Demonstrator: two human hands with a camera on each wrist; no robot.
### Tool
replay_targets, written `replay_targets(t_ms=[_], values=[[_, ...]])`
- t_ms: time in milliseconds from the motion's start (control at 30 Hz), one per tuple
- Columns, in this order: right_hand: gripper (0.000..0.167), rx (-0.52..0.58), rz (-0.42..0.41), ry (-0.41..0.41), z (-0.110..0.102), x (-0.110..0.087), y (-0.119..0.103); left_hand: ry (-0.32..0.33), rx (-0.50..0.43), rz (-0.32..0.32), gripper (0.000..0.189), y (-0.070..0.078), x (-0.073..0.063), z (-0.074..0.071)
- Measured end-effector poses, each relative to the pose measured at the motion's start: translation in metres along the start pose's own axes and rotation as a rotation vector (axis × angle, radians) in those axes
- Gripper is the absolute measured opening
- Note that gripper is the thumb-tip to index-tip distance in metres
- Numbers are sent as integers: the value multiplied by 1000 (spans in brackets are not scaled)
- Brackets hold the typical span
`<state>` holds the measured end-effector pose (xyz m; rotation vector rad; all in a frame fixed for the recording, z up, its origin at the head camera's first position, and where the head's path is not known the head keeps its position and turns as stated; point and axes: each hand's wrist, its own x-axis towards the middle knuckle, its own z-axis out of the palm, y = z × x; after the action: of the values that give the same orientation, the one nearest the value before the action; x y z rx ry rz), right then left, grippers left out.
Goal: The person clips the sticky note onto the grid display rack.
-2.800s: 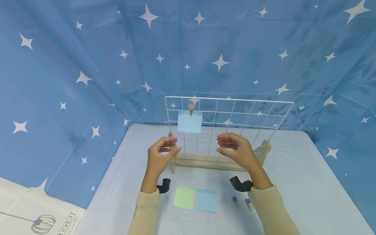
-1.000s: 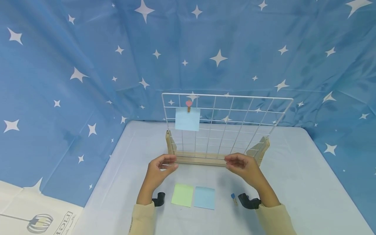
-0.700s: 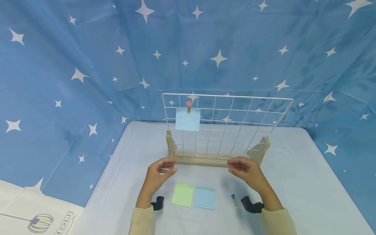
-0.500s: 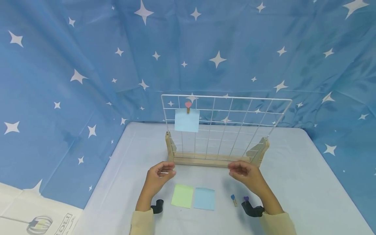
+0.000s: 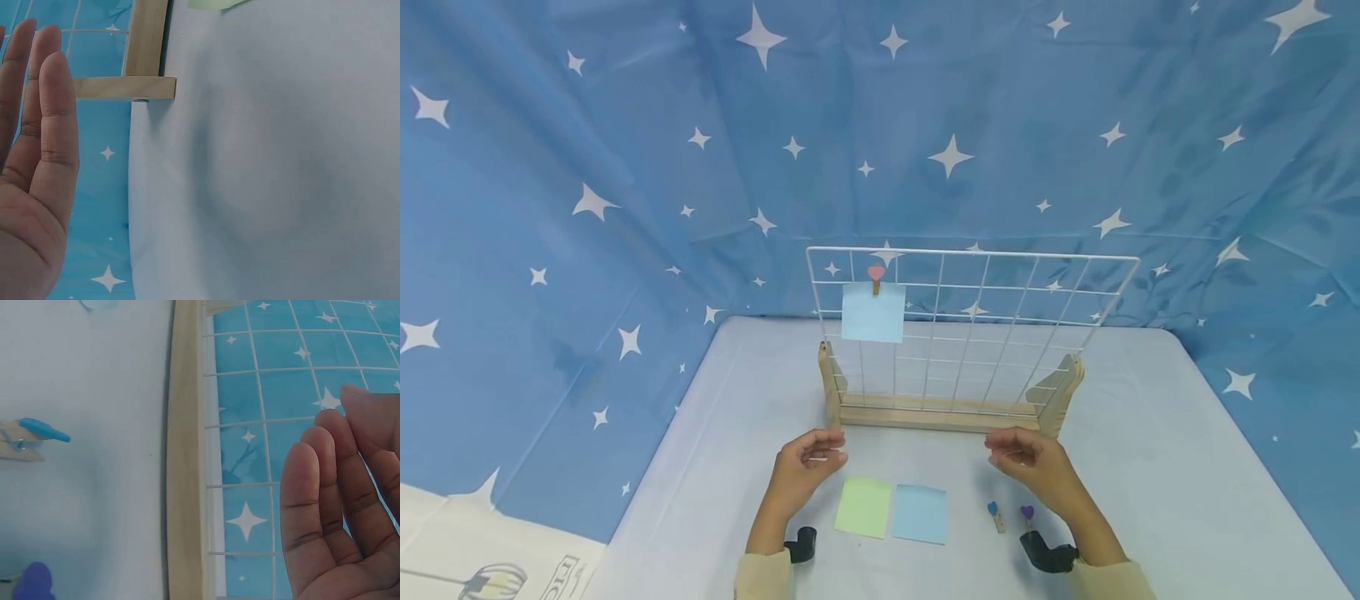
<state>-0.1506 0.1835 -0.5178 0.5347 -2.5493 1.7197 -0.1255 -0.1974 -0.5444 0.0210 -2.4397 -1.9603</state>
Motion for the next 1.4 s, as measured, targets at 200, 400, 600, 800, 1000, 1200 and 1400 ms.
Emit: replay_targets(t_ms=[200,400,600,800,1000,1200,1400], values=[[16,2,30,-6,2,-7,9,-2,20,-33,30,-5,-2,1],[17,41,94,-47,3,-14,14,-13,8,-51,32,-10,-3,2],[20,42,111,-83,4,-22,21,-18,18,-69,33,-15,-3,4],[20,15,152,-97,6,-28,27,-22,27,-99,34,-19,-4,7],[20,-56,216,-101,7,-30,30,-34,25,-119,35,-22,-7,9],[21,-80,215,-110,7,-34,33,-42,-10,-125,35,-25,-10,9],[19,-142,227,-102,6,-35,37,-67,42,-106,34,-27,-7,9]])
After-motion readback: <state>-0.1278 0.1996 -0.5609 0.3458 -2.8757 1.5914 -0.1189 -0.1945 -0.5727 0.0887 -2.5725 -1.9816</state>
